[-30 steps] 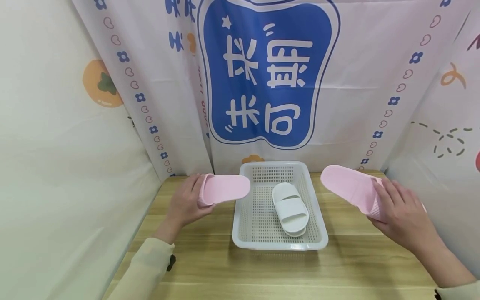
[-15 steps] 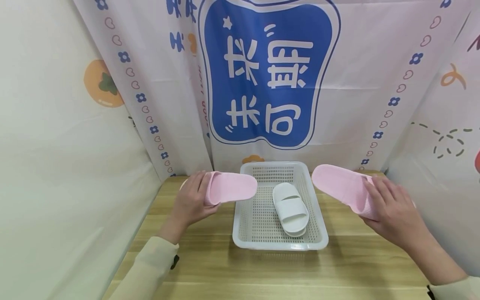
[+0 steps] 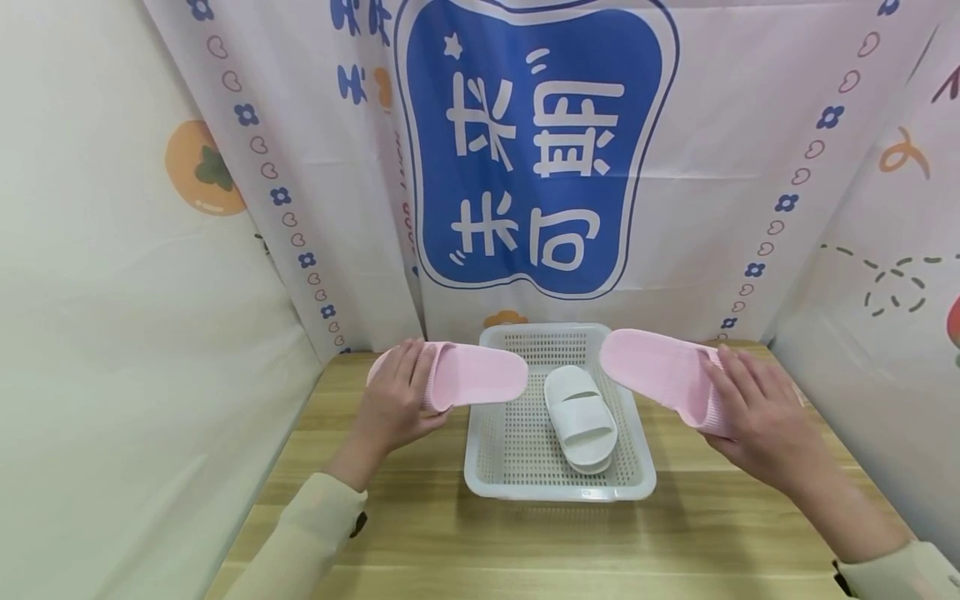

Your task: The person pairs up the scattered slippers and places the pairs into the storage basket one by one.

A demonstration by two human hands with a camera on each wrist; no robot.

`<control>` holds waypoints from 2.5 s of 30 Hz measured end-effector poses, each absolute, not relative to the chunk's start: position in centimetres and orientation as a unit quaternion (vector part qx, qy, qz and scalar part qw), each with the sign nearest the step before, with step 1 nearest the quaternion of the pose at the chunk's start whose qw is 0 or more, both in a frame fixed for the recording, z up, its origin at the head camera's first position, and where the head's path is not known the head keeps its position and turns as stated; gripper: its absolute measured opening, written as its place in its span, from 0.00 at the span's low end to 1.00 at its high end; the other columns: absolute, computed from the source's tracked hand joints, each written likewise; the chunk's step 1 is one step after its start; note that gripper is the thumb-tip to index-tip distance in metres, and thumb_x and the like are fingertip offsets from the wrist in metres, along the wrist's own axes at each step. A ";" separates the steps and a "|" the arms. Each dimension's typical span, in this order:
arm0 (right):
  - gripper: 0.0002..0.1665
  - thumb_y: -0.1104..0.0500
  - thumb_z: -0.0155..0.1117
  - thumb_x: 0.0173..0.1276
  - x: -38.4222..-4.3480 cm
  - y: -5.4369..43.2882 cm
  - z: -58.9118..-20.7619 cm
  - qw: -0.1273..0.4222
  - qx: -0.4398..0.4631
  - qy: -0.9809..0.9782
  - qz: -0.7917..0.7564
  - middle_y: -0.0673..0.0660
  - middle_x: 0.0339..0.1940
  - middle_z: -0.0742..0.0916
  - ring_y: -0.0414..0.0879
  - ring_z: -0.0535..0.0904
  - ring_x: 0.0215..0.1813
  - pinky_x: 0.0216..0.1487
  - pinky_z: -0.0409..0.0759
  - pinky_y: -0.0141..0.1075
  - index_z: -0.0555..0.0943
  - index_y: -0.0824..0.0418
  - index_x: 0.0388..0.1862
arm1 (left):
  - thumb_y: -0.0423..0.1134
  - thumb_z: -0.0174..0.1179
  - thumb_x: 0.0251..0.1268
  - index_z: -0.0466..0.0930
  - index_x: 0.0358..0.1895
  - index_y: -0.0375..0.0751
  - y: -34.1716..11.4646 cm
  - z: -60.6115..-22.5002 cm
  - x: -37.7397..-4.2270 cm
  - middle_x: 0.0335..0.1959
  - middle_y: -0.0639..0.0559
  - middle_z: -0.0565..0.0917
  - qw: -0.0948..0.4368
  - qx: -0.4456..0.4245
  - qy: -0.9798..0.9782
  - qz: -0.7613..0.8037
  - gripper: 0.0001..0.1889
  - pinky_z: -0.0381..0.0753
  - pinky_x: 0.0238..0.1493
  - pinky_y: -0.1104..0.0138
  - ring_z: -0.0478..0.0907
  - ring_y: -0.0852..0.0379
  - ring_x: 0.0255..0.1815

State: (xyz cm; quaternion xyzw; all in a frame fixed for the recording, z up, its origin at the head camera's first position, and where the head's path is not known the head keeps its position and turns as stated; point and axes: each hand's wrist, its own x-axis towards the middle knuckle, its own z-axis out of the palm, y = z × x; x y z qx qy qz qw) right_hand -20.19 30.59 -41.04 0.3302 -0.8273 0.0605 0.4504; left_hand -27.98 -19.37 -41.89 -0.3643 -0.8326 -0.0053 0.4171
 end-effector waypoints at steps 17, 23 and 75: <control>0.45 0.35 0.37 0.70 -20.2 28.8 -40.8 0.414 0.345 -0.841 0.050 0.75 0.61 0.74 0.72 0.68 0.58 0.54 0.67 0.65 0.69 0.73 0.65 | 0.61 0.70 0.38 0.70 0.63 0.27 -16.8 -41.7 -27.4 0.58 0.30 0.76 0.444 -0.372 -0.815 0.020 0.50 0.68 0.65 0.50 0.73 0.34 0.59; 0.45 0.36 0.36 0.70 -20.3 28.0 -40.6 0.401 0.352 -0.844 0.048 0.74 0.63 0.73 0.72 0.67 0.60 0.55 0.67 0.64 0.68 0.72 0.66 | 0.63 0.68 0.41 0.70 0.63 0.27 -16.0 -41.6 -27.1 0.58 0.30 0.75 0.442 -0.376 -0.814 0.029 0.50 0.67 0.66 0.50 0.72 0.35 0.60; 0.54 0.47 0.71 0.47 -21.0 24.2 -40.8 0.352 0.392 -0.850 0.025 0.71 0.69 0.69 0.69 0.65 0.66 0.70 0.56 0.60 0.65 0.69 0.70 | 0.64 0.69 0.38 0.70 0.63 0.30 -11.2 -41.6 -26.0 0.59 0.33 0.76 0.435 -0.380 -0.816 0.009 0.50 0.66 0.66 0.51 0.72 0.37 0.62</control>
